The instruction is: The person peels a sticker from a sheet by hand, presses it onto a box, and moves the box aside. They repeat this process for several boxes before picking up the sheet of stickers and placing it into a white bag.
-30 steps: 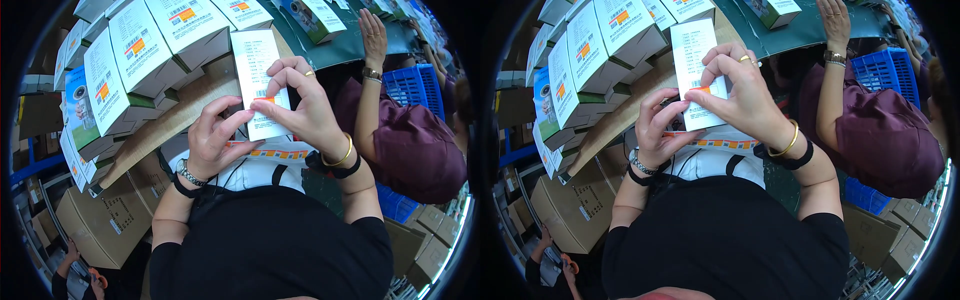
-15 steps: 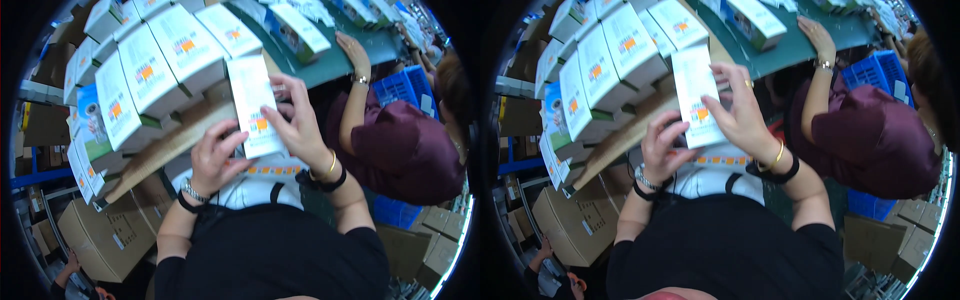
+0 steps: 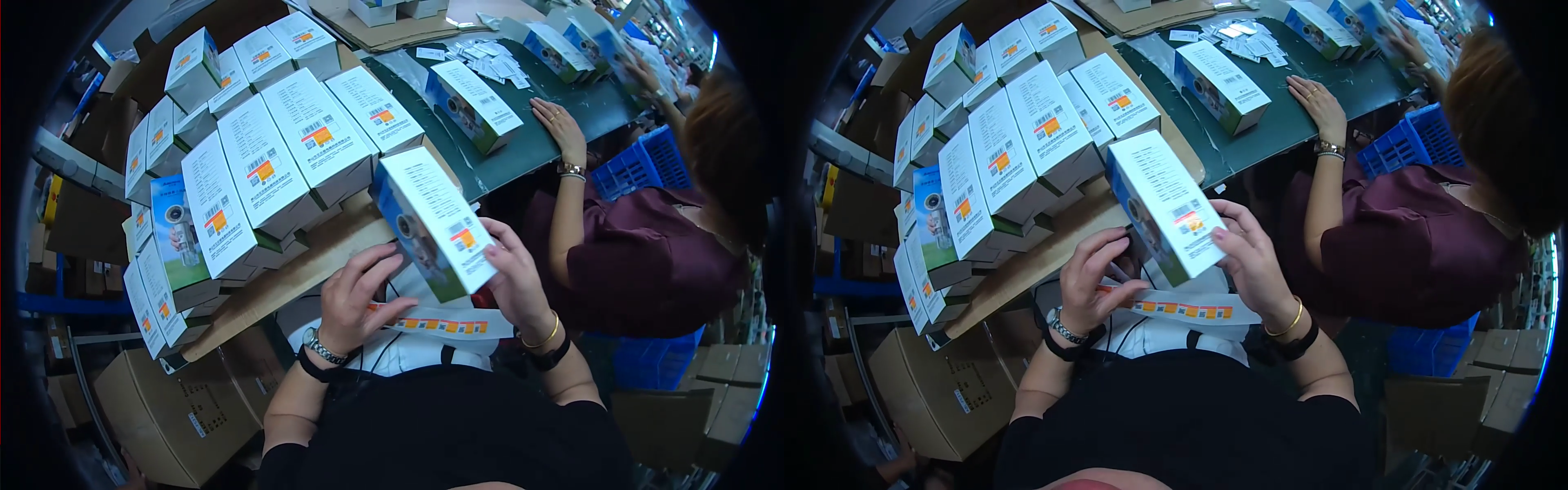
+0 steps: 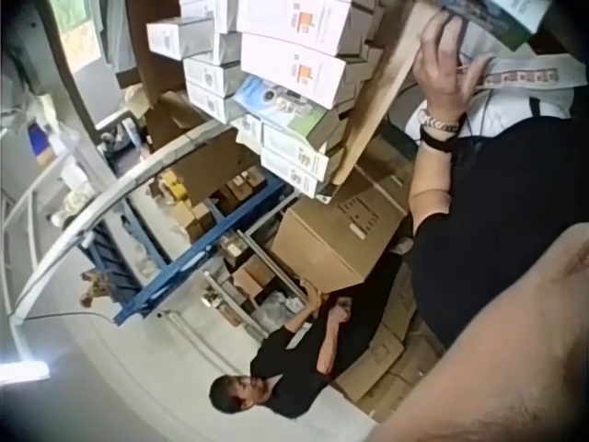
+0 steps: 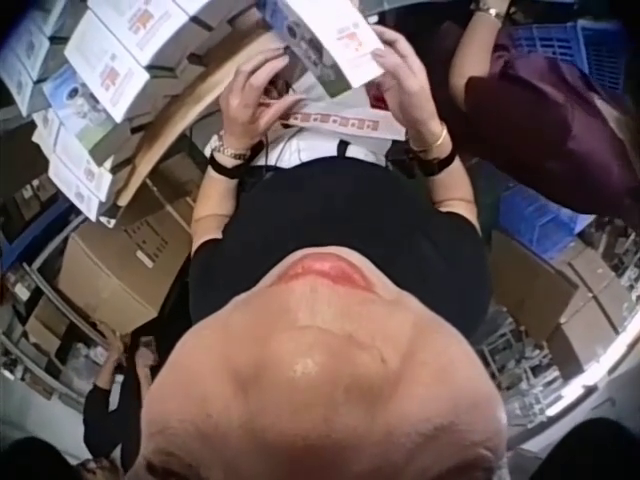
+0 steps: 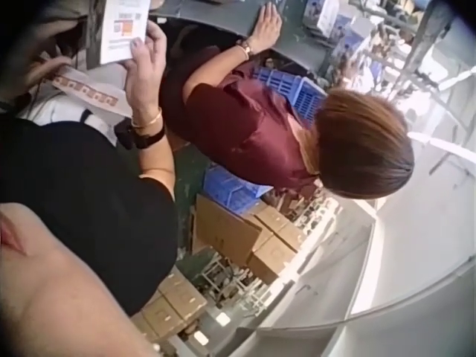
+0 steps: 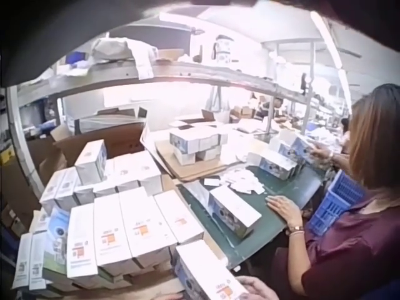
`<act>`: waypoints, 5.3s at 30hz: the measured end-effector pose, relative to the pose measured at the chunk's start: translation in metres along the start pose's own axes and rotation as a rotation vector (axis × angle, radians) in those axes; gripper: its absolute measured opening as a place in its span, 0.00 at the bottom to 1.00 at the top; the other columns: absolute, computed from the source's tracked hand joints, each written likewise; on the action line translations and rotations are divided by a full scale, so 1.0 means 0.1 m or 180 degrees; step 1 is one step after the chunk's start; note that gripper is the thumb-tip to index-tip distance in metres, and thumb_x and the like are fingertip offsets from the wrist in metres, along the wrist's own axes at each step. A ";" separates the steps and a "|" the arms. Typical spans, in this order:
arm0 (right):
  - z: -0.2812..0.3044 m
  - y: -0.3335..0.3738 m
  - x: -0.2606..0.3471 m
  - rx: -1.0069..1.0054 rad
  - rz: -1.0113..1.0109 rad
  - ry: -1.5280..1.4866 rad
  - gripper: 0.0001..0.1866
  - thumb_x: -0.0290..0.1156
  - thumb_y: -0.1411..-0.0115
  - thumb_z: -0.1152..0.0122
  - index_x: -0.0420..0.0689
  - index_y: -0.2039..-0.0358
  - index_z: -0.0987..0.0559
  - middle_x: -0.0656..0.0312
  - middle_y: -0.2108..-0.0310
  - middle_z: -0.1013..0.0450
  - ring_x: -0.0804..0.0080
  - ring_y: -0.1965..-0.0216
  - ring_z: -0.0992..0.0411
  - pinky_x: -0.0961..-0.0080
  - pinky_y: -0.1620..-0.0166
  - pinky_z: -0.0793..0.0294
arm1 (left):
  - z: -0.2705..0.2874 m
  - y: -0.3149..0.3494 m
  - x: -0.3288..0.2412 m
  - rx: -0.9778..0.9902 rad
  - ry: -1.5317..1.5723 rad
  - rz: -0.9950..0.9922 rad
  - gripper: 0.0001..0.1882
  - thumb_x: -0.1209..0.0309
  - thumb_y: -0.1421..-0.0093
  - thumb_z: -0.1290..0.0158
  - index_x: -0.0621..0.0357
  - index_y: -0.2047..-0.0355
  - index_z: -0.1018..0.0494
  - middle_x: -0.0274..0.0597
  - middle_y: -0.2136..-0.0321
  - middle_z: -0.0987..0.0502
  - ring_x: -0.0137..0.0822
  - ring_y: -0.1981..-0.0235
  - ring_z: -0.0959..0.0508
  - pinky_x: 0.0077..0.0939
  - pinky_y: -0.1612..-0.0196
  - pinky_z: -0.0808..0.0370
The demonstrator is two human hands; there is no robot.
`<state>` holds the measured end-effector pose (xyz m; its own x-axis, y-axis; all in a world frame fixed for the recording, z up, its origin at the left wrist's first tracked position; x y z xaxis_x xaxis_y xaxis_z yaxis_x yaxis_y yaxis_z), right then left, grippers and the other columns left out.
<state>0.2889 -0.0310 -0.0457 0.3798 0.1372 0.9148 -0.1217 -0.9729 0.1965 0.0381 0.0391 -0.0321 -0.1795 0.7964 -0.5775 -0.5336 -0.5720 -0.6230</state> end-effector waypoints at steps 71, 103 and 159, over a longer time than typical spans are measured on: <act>0.86 -1.71 0.58 -0.1972 0.2595 0.3395 0.38 0.47 0.34 0.24 0.38 0.33 0.27 0.47 0.39 0.24 0.54 0.38 0.24 0.63 0.34 0.28 | 0.20 -0.12 0.35 0.0149 -0.0545 0.0398 0.10 0.73 0.31 0.33 0.63 0.52 0.14 0.49 0.61 0.12 0.49 0.65 0.13 0.38 0.61 0.17; 0.80 -1.73 0.65 -0.1802 0.2972 0.3463 0.44 0.40 0.42 0.17 0.42 0.29 0.28 0.45 0.34 0.26 0.49 0.33 0.26 0.60 0.30 0.28 | 0.14 -0.05 0.41 -0.0027 -0.0616 0.0359 0.07 0.78 0.34 0.35 0.67 0.57 0.18 0.52 0.64 0.15 0.53 0.67 0.15 0.41 0.63 0.21; -0.12 -0.42 0.05 -0.1664 0.3259 0.2966 0.41 0.43 0.39 0.22 0.47 0.28 0.27 0.46 0.34 0.31 0.44 0.38 0.24 0.56 0.37 0.21 | 0.16 0.14 0.50 -0.0562 -0.0365 0.0434 0.09 0.75 0.25 0.41 0.67 0.64 0.19 0.39 0.73 0.22 0.28 0.75 0.25 0.25 0.71 0.29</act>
<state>0.2854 0.0125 -0.0449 -0.7604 -0.2878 0.5822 -0.3528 -0.5696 -0.7423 0.0083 0.0746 -0.0611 -0.3380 0.7208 -0.6052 -0.3471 -0.6932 -0.6317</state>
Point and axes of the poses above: each hand's wrist, its own y-axis away from the middle knuckle, its own z-axis out of the back of the hand, x = y × z, the point moved 5 cm from there along -y, towards the middle knuckle
